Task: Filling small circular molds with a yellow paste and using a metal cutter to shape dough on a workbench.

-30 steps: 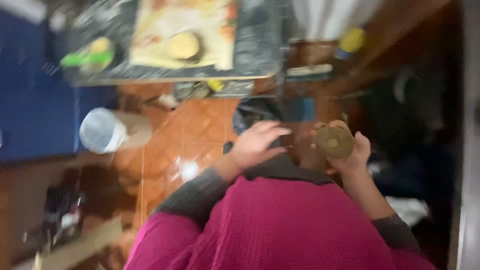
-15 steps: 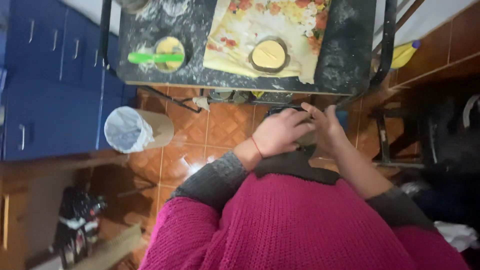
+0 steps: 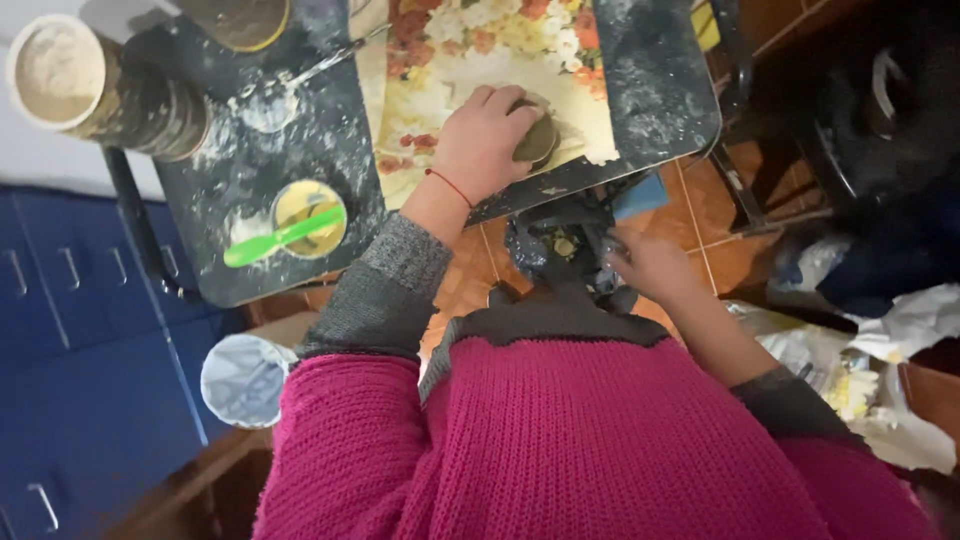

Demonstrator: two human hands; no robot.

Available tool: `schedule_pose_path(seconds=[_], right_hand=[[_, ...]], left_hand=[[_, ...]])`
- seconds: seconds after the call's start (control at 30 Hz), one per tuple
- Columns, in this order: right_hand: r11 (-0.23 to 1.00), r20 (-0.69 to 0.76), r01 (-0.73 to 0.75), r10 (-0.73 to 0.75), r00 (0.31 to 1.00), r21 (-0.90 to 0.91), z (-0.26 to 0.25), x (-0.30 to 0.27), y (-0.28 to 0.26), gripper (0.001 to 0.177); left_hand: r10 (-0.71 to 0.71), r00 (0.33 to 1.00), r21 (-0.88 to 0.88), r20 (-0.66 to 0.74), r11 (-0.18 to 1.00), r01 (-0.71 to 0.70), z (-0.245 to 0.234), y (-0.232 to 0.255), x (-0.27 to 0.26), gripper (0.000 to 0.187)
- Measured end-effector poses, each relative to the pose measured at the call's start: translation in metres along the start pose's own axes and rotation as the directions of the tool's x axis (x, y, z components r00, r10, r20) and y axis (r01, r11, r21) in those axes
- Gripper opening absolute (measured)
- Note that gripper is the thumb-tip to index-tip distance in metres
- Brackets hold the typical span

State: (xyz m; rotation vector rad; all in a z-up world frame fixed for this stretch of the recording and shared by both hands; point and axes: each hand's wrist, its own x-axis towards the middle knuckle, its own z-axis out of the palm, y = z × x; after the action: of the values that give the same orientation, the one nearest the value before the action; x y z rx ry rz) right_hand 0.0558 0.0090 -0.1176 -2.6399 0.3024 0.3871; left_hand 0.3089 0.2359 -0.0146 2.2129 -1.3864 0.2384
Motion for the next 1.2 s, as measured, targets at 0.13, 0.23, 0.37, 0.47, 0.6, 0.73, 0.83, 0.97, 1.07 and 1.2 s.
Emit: schedule_pose_path(seconds=[0.13,0.23,0.37,0.47,0.6,0.73,0.83,0.97,1.07,1.2], right_hand=[[0.988,-0.01,-0.154,0.155,0.988,0.025,0.002,-0.009,0.006,0.051],[0.99,-0.076,-0.12,0.126,0.989,0.074,0.006,-0.012,0.01,0.052],[0.991,-0.045,-0.108,0.111,0.993,0.073,0.007,-0.014,0.009,0.051],[0.994,-0.043,-0.088,0.091,0.995,0.068,-0.001,-0.007,0.005,0.046],[0.995,-0.09,0.038,-0.03,0.996,0.095,-0.049,0.017,-0.037,0.039],[0.916,-0.337,0.231,-0.116,0.934,0.327,-0.079,0.073,-0.059,0.028],[0.833,-0.291,0.219,-0.073,0.954,0.508,-0.074,0.134,-0.06,0.029],[0.677,0.012,-0.033,0.036,0.999,0.735,-0.078,0.163,-0.082,0.041],[0.631,0.02,-0.029,0.022,1.0,0.775,-0.077,0.168,-0.081,0.04],[0.598,0.052,-0.029,-0.022,0.998,0.801,-0.073,0.176,-0.07,0.041]], left_hand=[[-0.006,0.994,-0.021,0.107,1.0,0.009,0.004,-0.005,0.001,0.058],[0.003,0.993,-0.018,0.118,1.0,-0.001,0.003,-0.007,0.003,0.057],[0.038,0.99,-0.044,0.138,0.999,-0.032,0.003,-0.011,0.006,0.06],[-0.031,0.978,-0.023,0.204,0.999,0.036,0.001,-0.008,0.007,0.06],[-0.063,0.975,-0.039,0.211,0.997,0.073,-0.011,-0.006,0.006,0.07],[-0.137,0.977,-0.168,-0.162,0.98,0.109,-0.006,-0.033,-0.02,0.068],[-0.552,0.831,-0.577,-0.061,0.699,0.422,0.028,-0.054,-0.037,0.058],[-0.674,0.7,-0.758,0.237,0.322,0.567,0.072,-0.062,-0.048,0.06],[-0.67,0.719,-0.808,0.185,0.314,0.499,0.098,-0.075,-0.048,0.062],[-0.695,0.692,-0.777,0.194,0.322,0.541,0.087,-0.065,-0.044,0.063]])
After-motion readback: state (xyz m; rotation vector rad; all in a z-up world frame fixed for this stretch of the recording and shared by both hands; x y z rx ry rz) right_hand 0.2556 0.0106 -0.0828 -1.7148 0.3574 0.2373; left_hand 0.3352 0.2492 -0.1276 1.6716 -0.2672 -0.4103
